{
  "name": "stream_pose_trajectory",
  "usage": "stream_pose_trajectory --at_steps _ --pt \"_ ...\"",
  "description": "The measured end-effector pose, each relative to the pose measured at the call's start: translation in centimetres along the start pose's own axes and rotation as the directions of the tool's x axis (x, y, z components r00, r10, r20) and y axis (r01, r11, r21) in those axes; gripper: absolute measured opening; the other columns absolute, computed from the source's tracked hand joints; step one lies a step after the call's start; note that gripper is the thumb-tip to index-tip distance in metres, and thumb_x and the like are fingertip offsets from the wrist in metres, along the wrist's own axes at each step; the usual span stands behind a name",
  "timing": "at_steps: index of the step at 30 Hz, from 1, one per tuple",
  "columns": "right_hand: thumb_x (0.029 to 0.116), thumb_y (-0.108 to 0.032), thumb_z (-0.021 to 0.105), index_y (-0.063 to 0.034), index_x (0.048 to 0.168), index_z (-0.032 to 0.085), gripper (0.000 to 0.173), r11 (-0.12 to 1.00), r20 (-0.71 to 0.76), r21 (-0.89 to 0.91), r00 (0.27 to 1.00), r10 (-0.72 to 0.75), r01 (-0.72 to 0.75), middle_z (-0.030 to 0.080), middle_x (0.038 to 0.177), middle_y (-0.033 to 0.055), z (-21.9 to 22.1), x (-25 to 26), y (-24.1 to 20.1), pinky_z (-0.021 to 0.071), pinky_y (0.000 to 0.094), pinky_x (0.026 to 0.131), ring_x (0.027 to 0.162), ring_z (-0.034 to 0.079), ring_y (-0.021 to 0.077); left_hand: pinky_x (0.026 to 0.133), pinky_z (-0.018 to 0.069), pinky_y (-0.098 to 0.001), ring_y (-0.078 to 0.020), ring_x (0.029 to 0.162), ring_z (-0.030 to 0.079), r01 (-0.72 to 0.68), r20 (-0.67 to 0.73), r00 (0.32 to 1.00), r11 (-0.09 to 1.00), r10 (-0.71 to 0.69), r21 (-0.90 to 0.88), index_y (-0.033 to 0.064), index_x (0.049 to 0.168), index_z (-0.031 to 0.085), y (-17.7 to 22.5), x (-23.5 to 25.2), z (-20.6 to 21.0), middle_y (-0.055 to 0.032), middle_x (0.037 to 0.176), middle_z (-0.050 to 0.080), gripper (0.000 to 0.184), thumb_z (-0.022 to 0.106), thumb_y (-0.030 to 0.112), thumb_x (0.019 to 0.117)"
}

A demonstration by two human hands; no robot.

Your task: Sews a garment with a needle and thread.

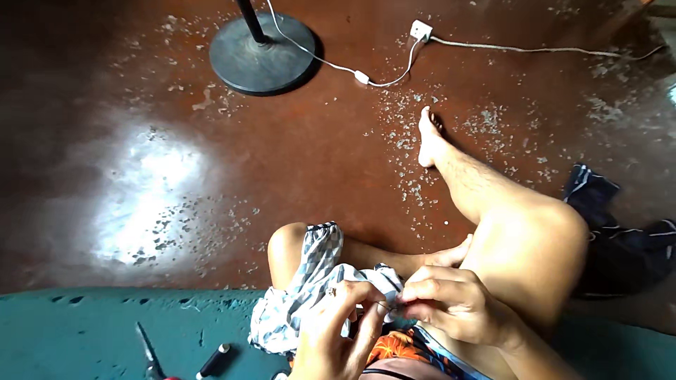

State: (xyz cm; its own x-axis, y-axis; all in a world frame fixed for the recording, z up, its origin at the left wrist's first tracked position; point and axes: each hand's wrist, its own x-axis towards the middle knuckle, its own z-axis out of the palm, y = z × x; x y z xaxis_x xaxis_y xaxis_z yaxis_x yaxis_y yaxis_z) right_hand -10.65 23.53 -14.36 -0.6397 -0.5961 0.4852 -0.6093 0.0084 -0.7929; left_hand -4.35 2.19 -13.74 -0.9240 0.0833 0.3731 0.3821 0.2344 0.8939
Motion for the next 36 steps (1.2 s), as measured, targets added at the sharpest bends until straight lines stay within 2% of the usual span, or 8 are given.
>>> stream_pose_trajectory --at_steps 2,7,12,19,24,26,32,36 --pt "0.1004 -0.017 0.066 0.0 0.103 0.069 0.018 1.0 -0.014 0.004 1.0 0.023 -0.023 0.07 0.094 0.0079 0.2 0.0 -0.1 0.0513 0.009 0.084 0.092 0.066 0.0 0.074 0.0507 -0.0101 0.0033 0.081 0.062 0.013 0.006 1.0 1.0 -0.013 -0.011 0.0059 0.104 0.062 -0.1 0.0 0.1 -0.0011 0.089 0.067 0.017 0.055 0.021 0.1059" --pt "0.0988 -0.018 0.068 0.0012 0.103 0.073 0.02 0.99 -0.021 0.06 0.991 0.131 -0.129 0.071 0.091 0.0073 0.1 0.1 -0.2 0.0513 0.0077 0.077 0.086 0.065 -0.003 0.074 0.0507 -0.0101 0.0034 0.08 0.062 0.027 0.028 0.999 1.0 -0.026 -0.016 0.005 0.103 0.062 -0.1 0.2 0.1 -0.0018 0.087 0.067 0.018 0.055 0.021 0.1053" --pt "0.0959 -0.011 0.069 0.0022 0.097 0.076 0.015 0.974 0.028 0.106 0.98 0.197 -0.199 0.072 0.09 0.0078 -0.1 0.2 -0.2 0.0523 0.0092 0.081 0.088 0.066 -0.0015 0.074 0.0496 -0.0093 0.0028 0.081 0.062 0.02 0.052 0.998 0.999 -0.021 0.025 0.0041 0.102 0.064 0.1 0.3 0.1 -0.0032 0.088 0.067 0.014 0.059 0.018 0.1026" --pt "0.0976 -0.014 0.067 0.0018 0.095 0.075 0.017 0.958 -0.063 0.12 0.961 0.268 -0.259 0.071 0.09 0.0044 -0.2 0.1 0.0 0.0508 0.0072 0.075 0.085 0.063 -0.0059 0.075 0.0494 -0.0093 0.0024 0.082 0.064 0.02 0.133 0.99 0.994 -0.035 0.111 0.0053 0.099 0.07 0.4 1.2 -1.7 -0.004 0.089 0.073 0.011 0.064 0.015 0.0985" --pt "0.0991 -0.015 0.066 -0.0012 0.097 0.074 0.016 0.929 -0.154 0.229 0.931 0.33 -0.292 0.07 0.095 -0.0032 -0.4 0.1 0.0 0.0542 0.0091 0.077 0.088 0.064 -0.007 0.082 0.049 -0.0099 0.0002 0.095 0.064 -0.028 0.257 0.966 0.998 0.013 0.054 0.0062 0.098 0.068 0.2 1.6 -2.4 -0.005 0.099 0.07 0.008 0.064 0.013 0.097" --pt "0.1 -0.016 0.065 -0.0033 0.099 0.074 0.015 0.91 -0.165 0.29 0.921 0.352 -0.296 0.07 0.096 -0.0066 -0.5 0.1 -0.1 0.0541 0.0092 0.076 0.088 0.063 -0.0079 0.086 0.0478 -0.0095 0.0007 0.099 0.062 -0.027 0.301 0.953 0.999 0.018 0.026 0.0086 0.099 0.069 0.1 1.5 -2.5 -0.0038 0.1 0.068 0.008 0.063 0.015 0.0979" --pt "0.1005 -0.015 0.065 -0.0049 0.098 0.073 0.014 0.875 -0.133 0.387 0.922 0.364 -0.29 0.069 0.095 -0.0088 -0.4 0.1 -0.3 0.0538 0.0095 0.075 0.086 0.063 -0.0082 0.085 0.0449 -0.0109 -0.0021 0.097 0.059 -0.058 0.336 0.941 0.998 0.044 0.031 0.0119 0.099 0.069 0.1 0.7 -2.3 -0.0035 0.098 0.064 0.009 0.063 0.018 0.0996" --pt "0.1018 -0.017 0.063 -0.0066 0.1 0.073 0.014 0.863 -0.122 0.424 0.927 0.353 -0.273 0.069 0.095 -0.0105 -0.7 0.1 -0.2 0.0497 0.0068 0.069 0.082 0.06 -0.0105 0.088 0.0453 -0.0143 -0.0032 0.103 0.059 -0.07 0.401 0.914 0.997 0.057 0.017 0.017 0.106 0.069 0.4 1.0 -2.9 -0.0015 0.104 0.064 0.021 0.062 0.036 0.1023"
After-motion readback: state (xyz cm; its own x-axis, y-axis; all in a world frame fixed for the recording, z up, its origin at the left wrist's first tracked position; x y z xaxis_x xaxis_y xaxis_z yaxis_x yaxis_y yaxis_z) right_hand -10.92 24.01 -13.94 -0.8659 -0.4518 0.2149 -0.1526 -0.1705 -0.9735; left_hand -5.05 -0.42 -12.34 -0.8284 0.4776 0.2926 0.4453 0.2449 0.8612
